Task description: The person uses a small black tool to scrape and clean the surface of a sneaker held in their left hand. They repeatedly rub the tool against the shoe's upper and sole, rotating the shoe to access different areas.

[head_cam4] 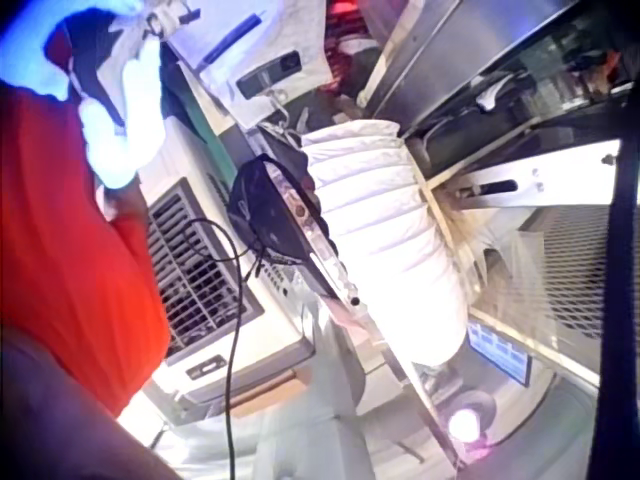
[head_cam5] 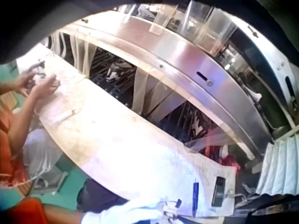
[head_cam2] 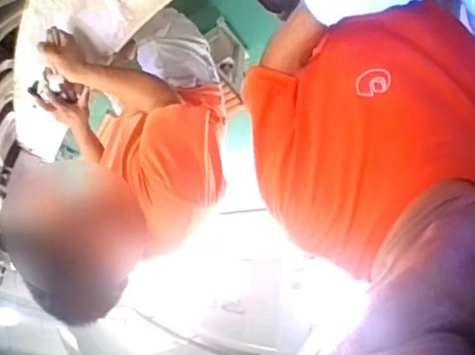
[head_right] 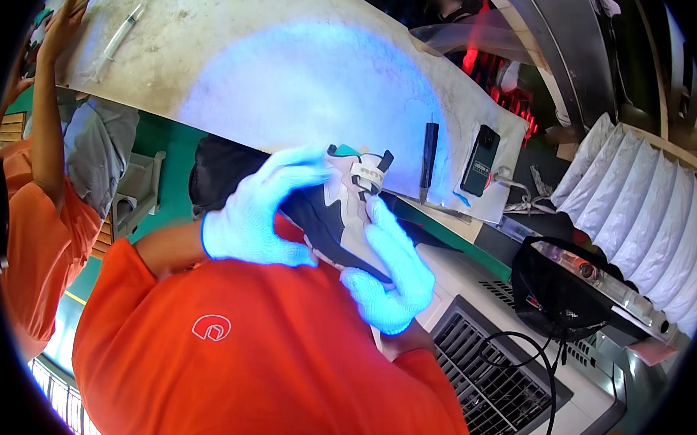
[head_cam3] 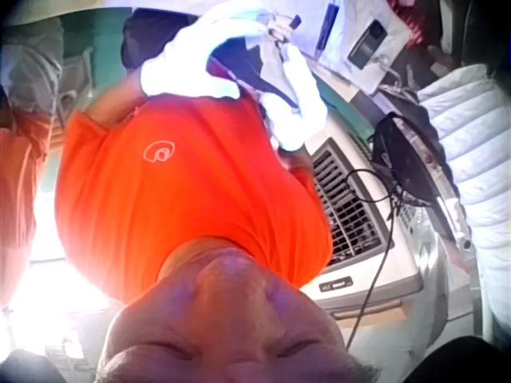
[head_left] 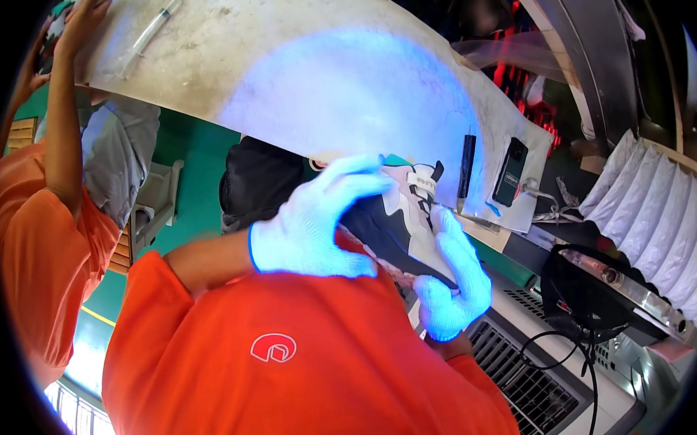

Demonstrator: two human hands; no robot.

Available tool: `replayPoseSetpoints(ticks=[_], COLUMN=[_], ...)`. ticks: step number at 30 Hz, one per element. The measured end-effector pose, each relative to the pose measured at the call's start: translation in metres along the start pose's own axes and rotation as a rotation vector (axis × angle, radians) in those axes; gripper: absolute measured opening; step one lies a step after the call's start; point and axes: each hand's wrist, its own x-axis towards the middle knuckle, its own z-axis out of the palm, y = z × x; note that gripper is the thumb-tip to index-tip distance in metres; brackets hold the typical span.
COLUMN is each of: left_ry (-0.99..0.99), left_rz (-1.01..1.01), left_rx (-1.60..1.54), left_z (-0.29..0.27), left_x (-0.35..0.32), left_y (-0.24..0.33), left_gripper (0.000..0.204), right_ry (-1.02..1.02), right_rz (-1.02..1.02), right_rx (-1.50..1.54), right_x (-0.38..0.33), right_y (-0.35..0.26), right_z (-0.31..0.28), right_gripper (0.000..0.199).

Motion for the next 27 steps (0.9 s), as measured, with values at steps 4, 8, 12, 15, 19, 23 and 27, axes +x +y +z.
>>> replayPoseSetpoints(ticks=[4, 8, 12, 15, 19, 23, 27], left_ry=[-0.146, -0.103, -0.127, -0.088, -0.091, -0.165, -0.213], left_rz=[-0.348, -0.080, 0.034, 0.216, 0.316, 0.280, 0.124], left_rx=[0.042, 0.122, -0.028, -0.157, -0.205, -0.230, -0.218], left_z=[-0.001, 0.002, 0.005, 0.012, 0.015, 0.023, 0.035], left_x=[-0.026, 0.000, 0.013, 0.017, 0.044, 0.060, 0.063], left_y=[-0.004, 0.015, 0.019, 0.012, 0.003, 0.001, 0.008], left_gripper=[0.065, 0.058, 0.041, 0.030, 0.032, 0.031, 0.036], right_ry=[-0.036, -0.102, -0.178, -0.222, -0.231, -0.406, -0.314], right_rz=[0.018, 0.053, 0.039, -0.041, -0.146, 0.148, 0.095], right_rx=[-0.053, -0.094, -0.103, -0.049, -0.076, 0.114, 0.138], right_x=[0.007, 0.021, 0.032, 0.034, 0.049, 0.067, 0.050], right_y=[-0.012, -0.023, -0.026, -0.019, -0.006, -0.003, 0.008], right_z=[0.005, 0.006, 0.001, -0.005, -0.007, -0.024, -0.033], right_gripper=[0.052, 0.049, 0.051, 0.047, 0.042, 0.040, 0.044])
